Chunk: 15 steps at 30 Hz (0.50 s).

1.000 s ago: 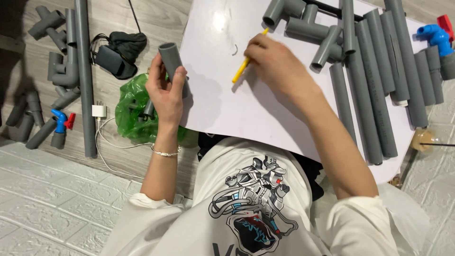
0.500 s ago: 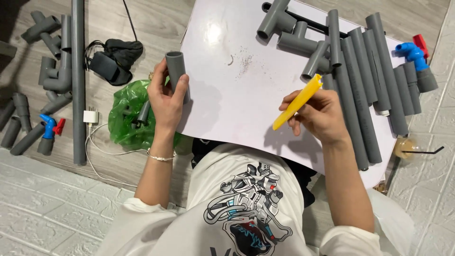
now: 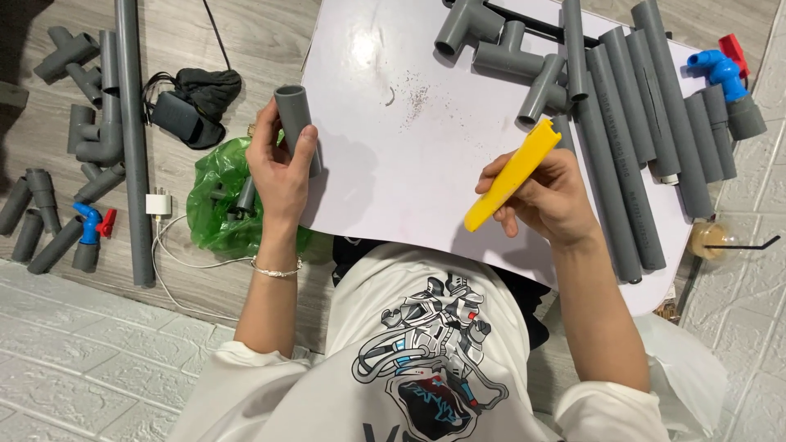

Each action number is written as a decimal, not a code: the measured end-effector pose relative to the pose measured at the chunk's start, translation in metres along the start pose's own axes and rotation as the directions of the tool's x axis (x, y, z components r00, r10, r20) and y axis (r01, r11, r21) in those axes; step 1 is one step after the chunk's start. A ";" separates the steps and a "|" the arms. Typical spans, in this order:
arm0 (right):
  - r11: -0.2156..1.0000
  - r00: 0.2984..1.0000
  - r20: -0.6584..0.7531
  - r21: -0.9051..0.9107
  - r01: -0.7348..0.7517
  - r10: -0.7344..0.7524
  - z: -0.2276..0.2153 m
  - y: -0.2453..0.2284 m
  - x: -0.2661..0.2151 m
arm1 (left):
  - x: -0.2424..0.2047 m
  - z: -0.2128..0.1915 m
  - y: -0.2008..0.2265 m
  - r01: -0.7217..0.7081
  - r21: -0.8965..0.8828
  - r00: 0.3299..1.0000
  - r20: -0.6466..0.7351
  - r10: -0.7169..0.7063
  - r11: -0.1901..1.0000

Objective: Preparing PVC pipes and fittings by cutting them to size with a saw blade and trimming the edges with a utility knife.

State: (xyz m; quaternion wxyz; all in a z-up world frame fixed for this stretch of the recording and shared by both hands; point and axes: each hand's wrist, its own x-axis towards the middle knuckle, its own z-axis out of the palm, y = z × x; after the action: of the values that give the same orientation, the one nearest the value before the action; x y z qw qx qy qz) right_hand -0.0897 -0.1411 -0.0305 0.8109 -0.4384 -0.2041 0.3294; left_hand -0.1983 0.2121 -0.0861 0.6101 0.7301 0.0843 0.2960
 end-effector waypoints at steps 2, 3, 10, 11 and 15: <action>1.000 0.998 0.050 0.014 0.026 -0.026 0.006 -0.004 0.002 | 0.001 0.000 0.001 0.000 -0.001 1.000 0.000 0.000 1.000; 1.000 0.999 0.048 0.015 0.025 -0.026 0.009 -0.005 0.002 | 0.001 0.000 0.000 0.001 -0.001 1.000 0.002 -0.001 1.000; 0.995 0.994 0.091 0.084 0.052 -0.060 0.021 -0.007 -0.002 | 0.001 0.000 0.001 -0.005 0.000 1.000 0.012 0.005 1.000; 0.993 0.993 0.098 0.105 0.055 -0.065 0.021 -0.006 -0.003 | 0.001 0.000 0.002 -0.004 -0.001 1.000 0.014 0.004 1.000; 0.984 0.985 0.151 0.171 0.053 -0.079 0.028 -0.003 -0.008 | 0.001 0.000 0.003 0.001 -0.007 1.000 0.025 -0.001 1.000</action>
State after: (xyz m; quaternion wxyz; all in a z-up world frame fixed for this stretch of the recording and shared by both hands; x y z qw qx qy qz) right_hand -0.1115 -0.1313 -0.0134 0.8366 -0.3347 -0.2537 0.3517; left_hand -0.1980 0.2119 -0.0833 0.6136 0.7318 0.0759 0.2868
